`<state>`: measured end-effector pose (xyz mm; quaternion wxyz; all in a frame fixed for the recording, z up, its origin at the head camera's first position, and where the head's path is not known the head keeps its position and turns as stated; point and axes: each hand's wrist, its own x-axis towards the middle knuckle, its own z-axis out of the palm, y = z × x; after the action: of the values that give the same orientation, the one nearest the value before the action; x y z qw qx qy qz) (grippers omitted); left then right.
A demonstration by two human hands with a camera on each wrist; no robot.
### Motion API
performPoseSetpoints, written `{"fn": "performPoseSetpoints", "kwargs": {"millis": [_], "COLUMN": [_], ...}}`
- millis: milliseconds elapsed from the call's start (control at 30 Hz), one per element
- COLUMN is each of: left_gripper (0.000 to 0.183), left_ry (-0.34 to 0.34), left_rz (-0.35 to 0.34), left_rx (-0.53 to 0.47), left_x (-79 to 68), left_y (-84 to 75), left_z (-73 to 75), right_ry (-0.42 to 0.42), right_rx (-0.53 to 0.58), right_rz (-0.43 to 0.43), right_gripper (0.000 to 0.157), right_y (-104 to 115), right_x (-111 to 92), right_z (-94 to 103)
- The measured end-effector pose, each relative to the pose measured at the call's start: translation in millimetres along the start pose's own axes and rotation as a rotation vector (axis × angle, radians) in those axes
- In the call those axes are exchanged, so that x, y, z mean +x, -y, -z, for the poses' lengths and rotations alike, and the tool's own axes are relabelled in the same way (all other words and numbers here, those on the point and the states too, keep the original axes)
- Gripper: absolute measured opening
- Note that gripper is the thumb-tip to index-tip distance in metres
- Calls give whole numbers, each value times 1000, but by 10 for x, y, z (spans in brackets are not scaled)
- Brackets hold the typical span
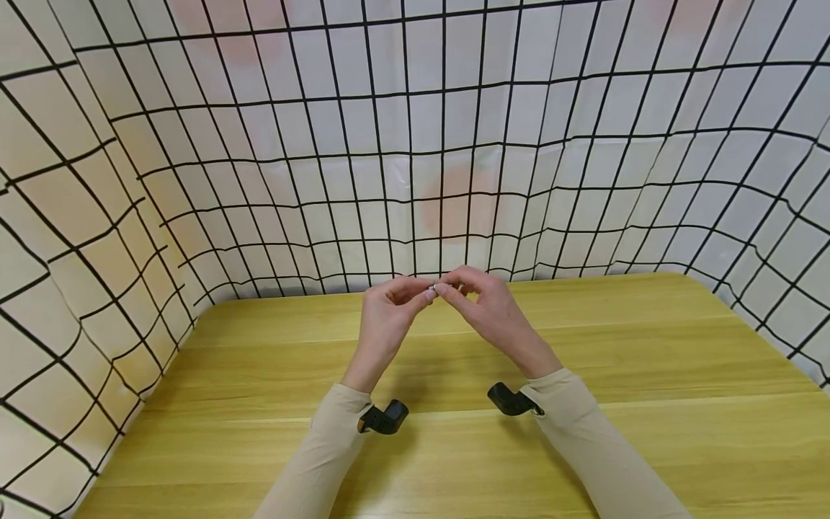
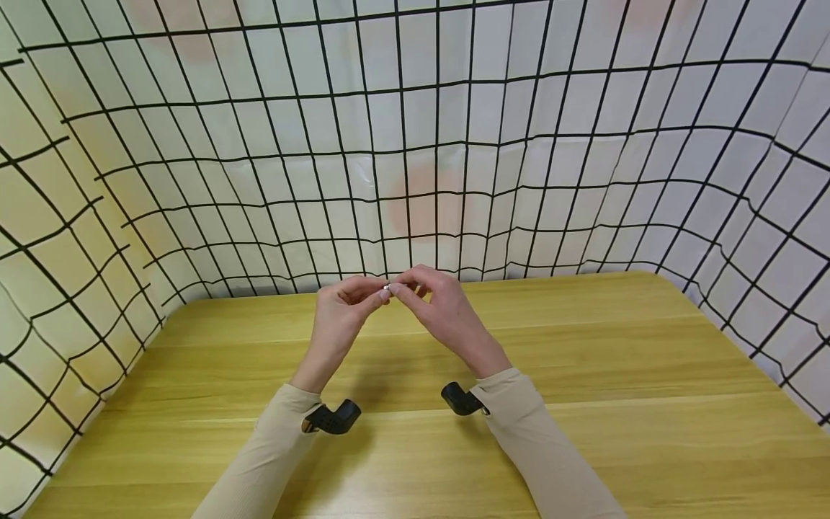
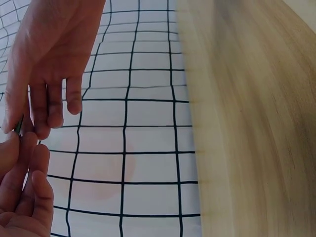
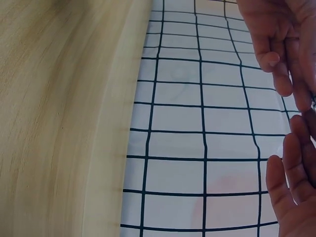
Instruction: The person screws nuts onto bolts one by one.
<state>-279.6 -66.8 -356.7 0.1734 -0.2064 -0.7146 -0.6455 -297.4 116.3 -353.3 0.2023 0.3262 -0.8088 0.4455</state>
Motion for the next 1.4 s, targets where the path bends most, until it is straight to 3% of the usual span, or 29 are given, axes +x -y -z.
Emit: {"fn": "performPoseSetpoints", "kwargs": {"millis": [300,533,800,900,967,1200,1400], "left_gripper": [12,13,12,12,13,14,12], "left_ry": [-16,-12,-5,-1,2,-6,-13], "left_rz": [7,13,22,32,37,26,15], "left_rx": [-16,-18,-1,-2,-1,-12,-26], "left_x": [3,9,-59,-60,-57,16,24], "left_y": [-7,-37,-343,-359,-349,-42,9], "left_z": [-3,-10,10,16,19,16,29], "right_ry": [-3,-15,-10,-6,-3,2,-2], "right_rx": [112,102,84,83,83,67,98], "right_rz": [17,40,-24,-24,-19,-8,-51], "right_gripper": [14,13,12,12,12,13,11], "right_y": [-4,12,51,46,41,17,26], "right_x": [8,8,0,-2,0,7,12], "right_z": [-3,-11,4,9,9,5,14]}}
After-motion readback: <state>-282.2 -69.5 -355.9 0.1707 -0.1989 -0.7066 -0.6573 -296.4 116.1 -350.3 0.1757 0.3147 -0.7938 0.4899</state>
